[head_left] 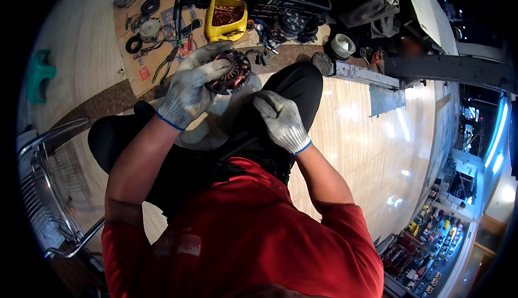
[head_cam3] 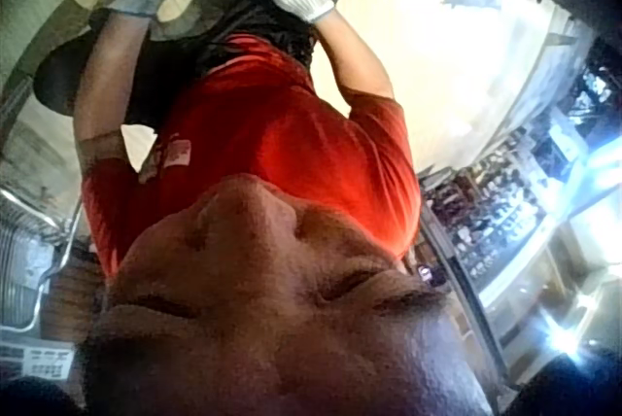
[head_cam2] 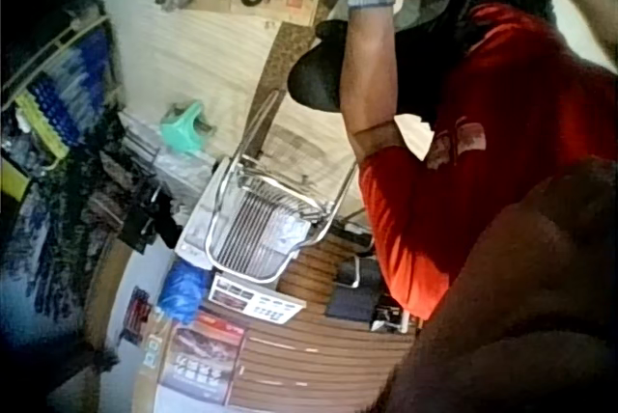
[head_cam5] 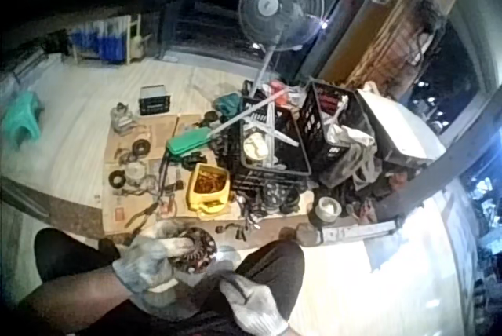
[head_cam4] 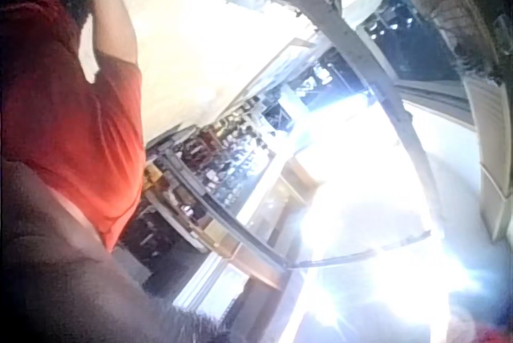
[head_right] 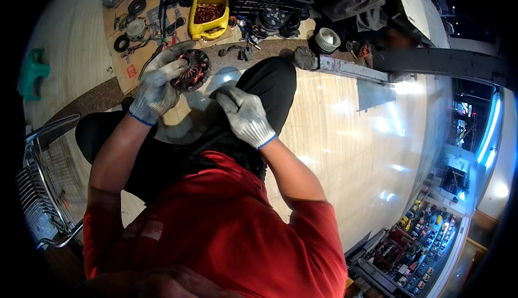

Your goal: The person winds a thin copper wire around a motor stator core by hand, pulling the wire tight through each slot.

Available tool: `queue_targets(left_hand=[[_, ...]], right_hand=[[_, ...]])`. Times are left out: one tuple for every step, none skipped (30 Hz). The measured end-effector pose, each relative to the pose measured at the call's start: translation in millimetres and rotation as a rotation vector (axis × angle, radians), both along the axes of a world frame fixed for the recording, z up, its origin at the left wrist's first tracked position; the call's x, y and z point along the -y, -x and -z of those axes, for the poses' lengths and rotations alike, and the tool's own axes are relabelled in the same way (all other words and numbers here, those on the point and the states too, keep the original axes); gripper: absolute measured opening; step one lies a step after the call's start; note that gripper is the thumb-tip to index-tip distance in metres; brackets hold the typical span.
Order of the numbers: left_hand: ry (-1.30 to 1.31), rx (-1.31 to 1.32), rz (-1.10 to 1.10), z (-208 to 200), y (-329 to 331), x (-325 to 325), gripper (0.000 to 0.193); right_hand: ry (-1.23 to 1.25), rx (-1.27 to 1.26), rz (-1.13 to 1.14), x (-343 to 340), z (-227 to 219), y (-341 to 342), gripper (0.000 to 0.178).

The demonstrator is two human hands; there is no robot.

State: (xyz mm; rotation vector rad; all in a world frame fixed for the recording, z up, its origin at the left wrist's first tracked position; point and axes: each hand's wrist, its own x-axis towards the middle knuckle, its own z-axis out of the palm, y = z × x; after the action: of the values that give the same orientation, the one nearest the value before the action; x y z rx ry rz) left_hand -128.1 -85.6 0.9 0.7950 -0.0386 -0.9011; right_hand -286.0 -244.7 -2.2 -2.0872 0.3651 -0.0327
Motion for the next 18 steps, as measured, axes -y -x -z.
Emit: queue_targets(left_hand=[[-0.002,0.031,0.004,0,0,0,0.045],[-0.003,0.041,0.031,-2,0,0,0.046],[-0.004,0.052,0.058,-5,-1,1,0.047],[-0.008,0.061,0.089,-8,-1,0,0.048],[-0.022,0.098,0.113,-10,-2,0,0.049],[-0.037,0.134,0.138,-13,-4,-1,0.049],[-0.049,0.171,0.165,-15,-5,0,0.049],[-0.075,0.214,0.172,-17,-5,1,0.049],[-0.1,0.257,0.179,-18,-4,1,0.049],[-0.127,0.302,0.184,-19,-4,2,0.049],[-0.181,0.378,0.173,-19,-2,4,0.049],[-0.235,0.455,0.161,-18,2,6,0.05],[-0.294,0.533,0.146,-19,4,6,0.051],[-0.446,0.613,0.171,-18,3,6,0.05],[-0.467,0.614,0.088,-11,3,6,0.052],[-0.483,0.614,0.008,0,4,8,0.053],[-0.497,0.614,-0.074,11,5,11,0.055],[-0.383,0.421,-0.135,19,4,13,0.051]], right_hand=[[0.028,-0.01,0.027,2,0,4,0.027],[0.054,-0.03,0.054,5,1,7,0.028],[0.095,-0.019,0.063,10,0,7,0.028],[0.132,-0.009,0.075,15,-3,6,0.028],[0.17,0.001,0.087,19,-7,5,0.028],[0.199,0.036,0.063,23,-13,3,0.028],[0.248,0.052,0.09,25,-21,1,0.026],[0.304,0.07,0.098,29,-25,0,0.025],[0.361,0.088,0.106,32,-29,-1,0.023],[0.395,0.115,0.114,32,-35,-2,0.023],[0.43,0.142,0.123,30,-43,-3,0.022],[0.464,0.169,0.132,28,-50,-3,0.021],[0.485,0.19,0.097,22,-59,-3,0.02],[0.508,0.209,0.061,14,-66,-1,0.02],[0.53,0.228,0.023,5,-71,2,0.019],[0.521,0.229,-0.053,-4,-75,6,0.017],[0.535,0.221,-0.154,-8,-69,13,0.016],[0.505,0.207,-0.202,-16,-64,18,0.015]])
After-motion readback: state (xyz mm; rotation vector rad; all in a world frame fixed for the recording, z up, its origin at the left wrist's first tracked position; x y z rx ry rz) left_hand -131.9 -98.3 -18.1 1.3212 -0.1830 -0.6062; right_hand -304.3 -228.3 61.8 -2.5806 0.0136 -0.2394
